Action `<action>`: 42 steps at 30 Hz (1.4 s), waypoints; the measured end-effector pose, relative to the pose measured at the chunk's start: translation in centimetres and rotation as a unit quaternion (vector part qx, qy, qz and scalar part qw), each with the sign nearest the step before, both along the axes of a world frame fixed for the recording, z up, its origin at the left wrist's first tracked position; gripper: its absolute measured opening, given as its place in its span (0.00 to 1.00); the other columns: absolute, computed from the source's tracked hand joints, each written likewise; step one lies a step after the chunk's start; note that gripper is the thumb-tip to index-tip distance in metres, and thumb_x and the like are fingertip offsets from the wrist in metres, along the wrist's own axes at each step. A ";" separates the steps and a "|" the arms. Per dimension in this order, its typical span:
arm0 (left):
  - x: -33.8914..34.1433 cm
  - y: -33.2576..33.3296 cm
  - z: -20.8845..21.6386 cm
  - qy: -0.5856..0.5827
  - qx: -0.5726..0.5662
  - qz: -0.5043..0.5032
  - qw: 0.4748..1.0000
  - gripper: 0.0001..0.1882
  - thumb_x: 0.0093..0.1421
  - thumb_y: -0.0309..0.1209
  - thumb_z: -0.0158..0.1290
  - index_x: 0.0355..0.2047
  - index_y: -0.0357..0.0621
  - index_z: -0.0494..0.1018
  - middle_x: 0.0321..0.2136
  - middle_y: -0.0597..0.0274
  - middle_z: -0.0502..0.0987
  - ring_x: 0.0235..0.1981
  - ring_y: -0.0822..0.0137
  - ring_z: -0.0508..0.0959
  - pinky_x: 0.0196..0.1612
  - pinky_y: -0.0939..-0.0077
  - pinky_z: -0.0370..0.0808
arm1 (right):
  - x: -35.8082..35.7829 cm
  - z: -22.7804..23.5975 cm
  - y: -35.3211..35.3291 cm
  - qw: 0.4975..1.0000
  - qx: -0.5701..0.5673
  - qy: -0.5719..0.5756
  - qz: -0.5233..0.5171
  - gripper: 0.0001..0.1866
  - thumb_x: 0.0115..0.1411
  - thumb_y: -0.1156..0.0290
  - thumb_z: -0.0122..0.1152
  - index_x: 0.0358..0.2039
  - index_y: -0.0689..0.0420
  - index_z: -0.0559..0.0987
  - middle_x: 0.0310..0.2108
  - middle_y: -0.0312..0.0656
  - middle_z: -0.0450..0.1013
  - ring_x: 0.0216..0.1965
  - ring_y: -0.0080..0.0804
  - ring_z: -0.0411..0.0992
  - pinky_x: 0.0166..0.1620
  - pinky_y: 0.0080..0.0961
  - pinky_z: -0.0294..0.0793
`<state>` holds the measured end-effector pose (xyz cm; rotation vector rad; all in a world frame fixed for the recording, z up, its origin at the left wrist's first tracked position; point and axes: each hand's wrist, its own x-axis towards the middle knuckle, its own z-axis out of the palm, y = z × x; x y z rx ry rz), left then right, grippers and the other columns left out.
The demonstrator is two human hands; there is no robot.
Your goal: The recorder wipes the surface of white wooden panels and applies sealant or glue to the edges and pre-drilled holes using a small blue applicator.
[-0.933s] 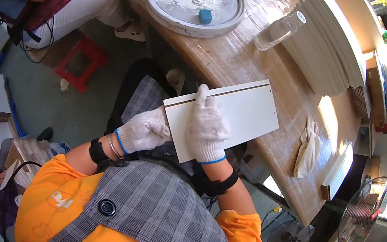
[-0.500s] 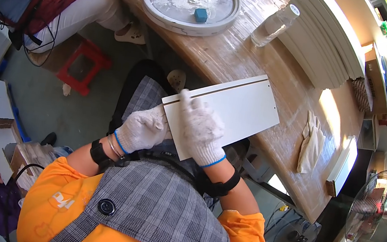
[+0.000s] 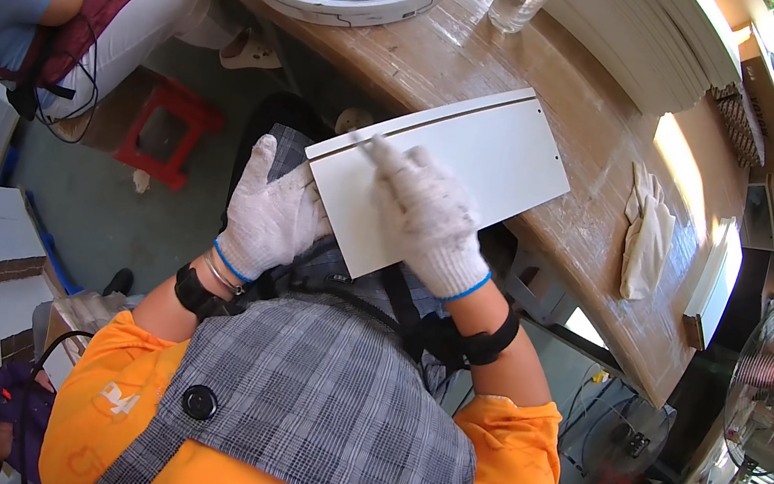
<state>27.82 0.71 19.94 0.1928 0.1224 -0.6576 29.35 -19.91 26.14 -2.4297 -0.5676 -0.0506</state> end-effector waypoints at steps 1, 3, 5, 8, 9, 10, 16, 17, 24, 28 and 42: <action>0.1 -0.2 0.1 0.003 0.002 -0.005 1.000 0.46 0.63 0.65 0.33 0.67 0.39 0.51 0.64 0.51 0.58 0.64 0.56 0.59 0.68 0.60 0.50 | 0.8 -1.0 -1.6 0.993 -0.034 -0.052 -0.098 0.17 0.60 0.75 0.54 0.51 0.54 0.76 0.30 0.46 0.72 0.30 0.43 0.72 0.36 0.34 0.73; 0.6 -0.8 1.0 0.033 0.000 0.004 0.999 0.48 0.62 0.67 0.32 0.67 0.39 0.50 0.65 0.50 0.57 0.65 0.55 0.58 0.68 0.60 0.50 | 1.1 -3.6 -4.9 0.960 -0.147 -0.144 -0.191 0.17 0.61 0.74 0.54 0.51 0.54 0.75 0.29 0.47 0.72 0.29 0.42 0.72 0.33 0.34 0.73; 0.6 -0.7 0.9 0.024 0.006 0.004 1.000 0.47 0.62 0.67 0.33 0.66 0.38 0.52 0.65 0.50 0.57 0.66 0.54 0.57 0.69 0.60 0.49 | -0.4 -1.5 -2.7 0.965 -0.209 -0.054 -0.151 0.17 0.62 0.71 0.52 0.53 0.51 0.74 0.27 0.46 0.71 0.28 0.40 0.72 0.32 0.34 0.73; 0.9 -0.7 0.2 0.063 -0.001 0.008 0.998 0.45 0.63 0.65 0.34 0.64 0.37 0.56 0.64 0.48 0.59 0.65 0.54 0.58 0.68 0.60 0.51 | -3.7 -0.4 0.2 0.965 -0.226 0.015 0.134 0.22 0.56 0.68 0.56 0.54 0.43 0.72 0.30 0.40 0.72 0.34 0.37 0.74 0.34 0.33 0.76; 0.9 -0.9 0.4 0.073 0.011 0.011 0.997 0.44 0.64 0.63 0.35 0.64 0.37 0.56 0.64 0.48 0.59 0.65 0.54 0.59 0.68 0.58 0.52 | -4.9 -1.0 0.5 0.975 -0.174 0.013 0.140 0.21 0.55 0.67 0.57 0.52 0.43 0.73 0.31 0.39 0.72 0.35 0.38 0.74 0.35 0.34 0.76; 0.9 -0.8 0.5 0.075 0.021 0.013 0.997 0.43 0.64 0.63 0.36 0.64 0.37 0.56 0.63 0.49 0.60 0.64 0.54 0.60 0.67 0.57 0.52 | -4.6 -0.5 0.5 0.977 -0.182 0.017 0.109 0.19 0.56 0.69 0.56 0.50 0.47 0.73 0.34 0.40 0.73 0.37 0.38 0.75 0.37 0.33 0.77; 0.7 -0.3 -0.7 0.049 0.057 0.008 0.997 0.37 0.66 0.54 0.42 0.63 0.36 0.57 0.62 0.50 0.63 0.62 0.56 0.63 0.65 0.58 0.59 | 0.0 -3.8 -8.6 0.966 -0.133 -0.134 -0.176 0.10 0.57 0.68 0.57 0.41 0.49 0.77 0.28 0.43 0.71 0.32 0.41 0.74 0.32 0.35 0.74; 0.7 -0.3 -0.7 0.035 0.078 0.016 0.996 0.33 0.66 0.50 0.44 0.62 0.37 0.58 0.60 0.51 0.65 0.61 0.56 0.66 0.64 0.58 0.62 | 0.8 -4.2 -11.1 0.945 -0.146 -0.148 -0.253 0.12 0.58 0.69 0.58 0.44 0.51 0.78 0.29 0.44 0.71 0.30 0.43 0.73 0.32 0.37 0.73; 0.9 -2.0 1.4 -0.050 0.328 -0.031 0.943 0.23 0.61 0.24 0.52 0.57 0.36 0.64 0.51 0.55 0.73 0.50 0.63 0.75 0.55 0.66 0.73 | 0.2 -4.4 -23.4 0.862 -0.067 -0.198 -0.461 0.10 0.59 0.68 0.59 0.39 0.58 0.79 0.36 0.51 0.75 0.40 0.48 0.73 0.46 0.38 0.71; 0.7 -2.8 6.9 -0.326 0.529 0.051 0.782 0.22 0.58 0.22 0.58 0.54 0.35 0.70 0.47 0.55 0.77 0.47 0.64 0.78 0.52 0.71 0.75 | -2.0 -2.7 -23.7 0.825 0.009 -0.210 -0.525 0.12 0.59 0.70 0.61 0.42 0.59 0.80 0.41 0.52 0.77 0.45 0.44 0.74 0.50 0.34 0.71; 0.9 -2.1 2.2 -0.677 0.660 0.247 0.213 0.28 0.42 0.21 0.62 0.47 0.51 0.74 0.39 0.64 0.67 0.45 0.58 0.71 0.65 0.43 0.56 | -4.4 0.5 -6.8 0.979 0.096 -0.086 -0.157 0.13 0.58 0.75 0.57 0.44 0.58 0.77 0.31 0.45 0.74 0.33 0.39 0.76 0.34 0.31 0.77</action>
